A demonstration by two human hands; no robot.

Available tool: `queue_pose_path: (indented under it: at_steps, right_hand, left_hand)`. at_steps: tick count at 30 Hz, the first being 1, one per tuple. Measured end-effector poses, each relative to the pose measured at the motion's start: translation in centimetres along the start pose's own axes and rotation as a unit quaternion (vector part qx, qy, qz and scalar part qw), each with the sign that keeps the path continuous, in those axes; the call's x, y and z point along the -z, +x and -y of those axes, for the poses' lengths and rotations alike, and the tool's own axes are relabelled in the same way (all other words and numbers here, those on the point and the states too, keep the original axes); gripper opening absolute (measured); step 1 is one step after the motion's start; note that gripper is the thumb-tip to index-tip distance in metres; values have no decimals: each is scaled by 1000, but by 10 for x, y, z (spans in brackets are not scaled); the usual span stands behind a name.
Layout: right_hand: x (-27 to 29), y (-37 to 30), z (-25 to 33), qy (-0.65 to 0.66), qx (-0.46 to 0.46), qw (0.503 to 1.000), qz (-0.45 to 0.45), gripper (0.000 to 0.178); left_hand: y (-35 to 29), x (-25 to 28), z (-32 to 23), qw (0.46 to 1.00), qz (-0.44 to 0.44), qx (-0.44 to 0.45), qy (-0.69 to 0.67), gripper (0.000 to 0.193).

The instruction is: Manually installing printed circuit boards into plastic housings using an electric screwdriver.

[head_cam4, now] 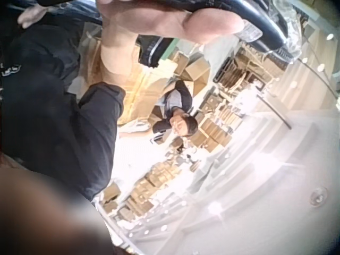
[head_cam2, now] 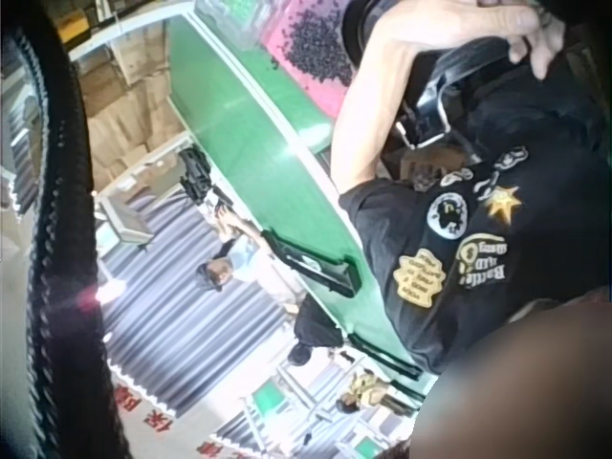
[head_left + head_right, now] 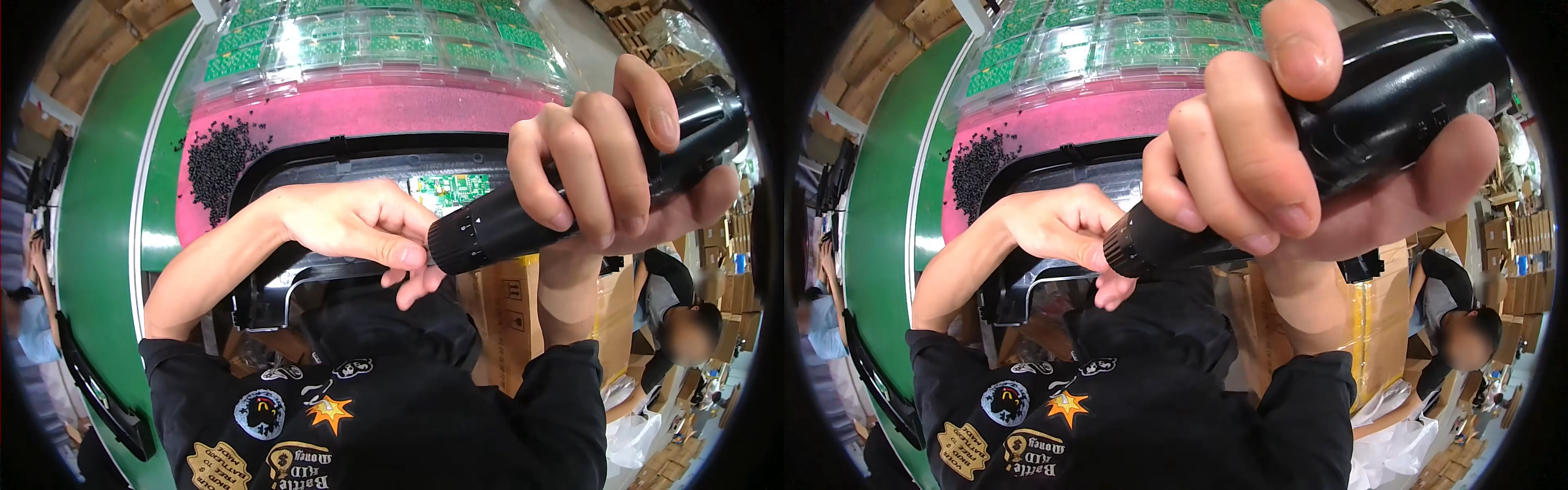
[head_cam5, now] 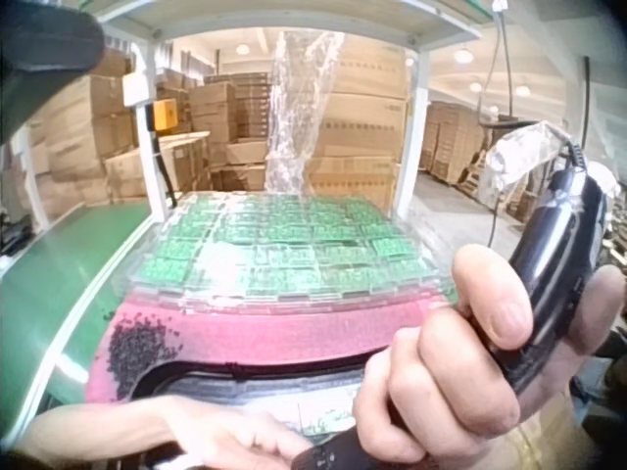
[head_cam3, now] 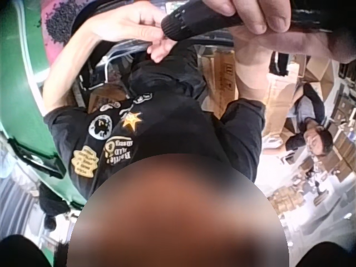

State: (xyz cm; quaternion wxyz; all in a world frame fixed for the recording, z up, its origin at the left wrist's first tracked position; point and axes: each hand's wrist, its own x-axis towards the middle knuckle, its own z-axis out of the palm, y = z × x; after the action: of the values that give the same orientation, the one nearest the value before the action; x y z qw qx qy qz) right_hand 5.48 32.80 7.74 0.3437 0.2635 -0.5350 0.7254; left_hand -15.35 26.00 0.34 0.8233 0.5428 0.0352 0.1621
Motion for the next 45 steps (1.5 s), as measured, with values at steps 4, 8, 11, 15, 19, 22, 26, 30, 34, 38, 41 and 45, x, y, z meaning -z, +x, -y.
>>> queue_pose_path:
  at_steps: [4,8,11,15,19,22,26,30,34,38,41,45]
  right_hand:
    - [-27,-8,5,-31,-7,996,-78,42]
    - [-32,-17,5,-148,-86,975,-144,62]
    - [-44,-21,1,-182,-95,952,-226,61]
    - [-56,-10,10,-223,-73,954,-187,57]
    - [-51,-12,20,-237,-50,960,-140,54]
    - [-59,-11,2,-217,62,954,-199,53]
    - [-56,-5,18,-272,-37,952,-135,53]
    - [-62,-15,12,-269,41,945,-181,56]
    - [-61,-17,21,-316,43,930,-181,57]
    - [-59,-20,17,-290,90,935,-183,54]
    - [-60,-17,10,-293,88,934,-186,52]
    - [-58,-19,10,-313,68,933,-167,52]
  left_hand:
    - [0,-4,-12,969,-170,-1,177,19]
    - [2,-6,-5,804,-294,-71,512,11]
    - [7,-11,-5,634,-302,-121,702,12]
    - [10,-13,-1,661,-322,-165,658,17]
    - [9,-15,-1,712,-346,-201,577,16]
    - [8,-18,-4,760,-361,-207,500,15]
    - [8,-18,0,684,-368,-249,579,12]
    - [5,-15,-6,613,-386,-239,647,23]
    - [4,-7,0,703,-374,-165,582,19]
    - [3,-7,2,693,-327,-161,621,10]
    - [4,-9,2,686,-319,-166,633,10]
    - [5,-10,2,689,-323,-190,621,10]
